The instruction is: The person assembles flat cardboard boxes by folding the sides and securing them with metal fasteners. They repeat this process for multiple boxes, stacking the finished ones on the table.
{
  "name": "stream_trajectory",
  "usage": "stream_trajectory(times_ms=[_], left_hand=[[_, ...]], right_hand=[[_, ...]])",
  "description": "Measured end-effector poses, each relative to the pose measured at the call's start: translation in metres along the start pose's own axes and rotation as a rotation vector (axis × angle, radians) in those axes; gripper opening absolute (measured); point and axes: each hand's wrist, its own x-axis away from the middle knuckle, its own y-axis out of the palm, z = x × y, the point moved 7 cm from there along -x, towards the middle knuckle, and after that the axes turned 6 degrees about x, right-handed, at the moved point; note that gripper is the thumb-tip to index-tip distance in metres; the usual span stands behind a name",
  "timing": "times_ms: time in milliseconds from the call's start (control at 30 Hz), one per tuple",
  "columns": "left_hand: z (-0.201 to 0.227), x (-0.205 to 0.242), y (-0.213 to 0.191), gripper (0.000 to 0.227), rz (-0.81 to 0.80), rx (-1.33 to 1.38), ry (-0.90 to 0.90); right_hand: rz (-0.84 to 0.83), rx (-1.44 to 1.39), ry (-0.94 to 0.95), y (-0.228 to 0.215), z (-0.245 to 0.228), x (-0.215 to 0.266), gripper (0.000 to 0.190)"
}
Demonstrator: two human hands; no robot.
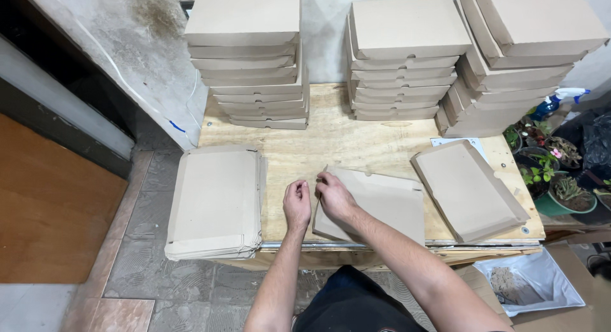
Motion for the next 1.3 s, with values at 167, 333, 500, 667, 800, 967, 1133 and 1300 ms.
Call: stream_trajectory(times_ms=[167,333,500,667,800,967,1133,1300], left_hand=[[0.003,0.000,0.004,0.019,-0.020,-0.060,0.020],[-0.022,0.000,0.028,0.023,-0.092,-0.207,0.027],[-0.003,0.001,0.025,0.038,-0.138,-0.255,0.074],[-0.021,-0.001,0.033,0.042,-0.109,-0.293,0.119],[-0.030,-0.005,0.035,0.044,-0.098,-0.281,0.118],[-0.026,-0.003,0.032,0.041,-0.107,-0.245,0.112],[-0.018,-0.003,0.029,0.038,-0.100,-0.220,0.153],[-0.025,-0.004,0.031,0.036,-0.107,-0.185,0.170]], right_hand=[[-0.020,-0.152,-0.061,-0.012,-0.032,0.022,0.032],[0.052,-0.065,0.041,-0.009,-0.006,0.032,0.048],[0.079,0.186,0.111,-0.001,0.021,0.026,0.059],[0.063,0.213,0.165,-0.002,0.014,0.020,0.070],[0.074,0.152,0.157,0.004,0.019,0.021,0.066],[0.090,0.172,0.147,0.010,0.022,0.022,0.061],[0.128,0.225,0.140,0.002,0.014,0.023,0.060],[0.186,0.285,0.124,-0.002,0.011,0.024,0.058]])
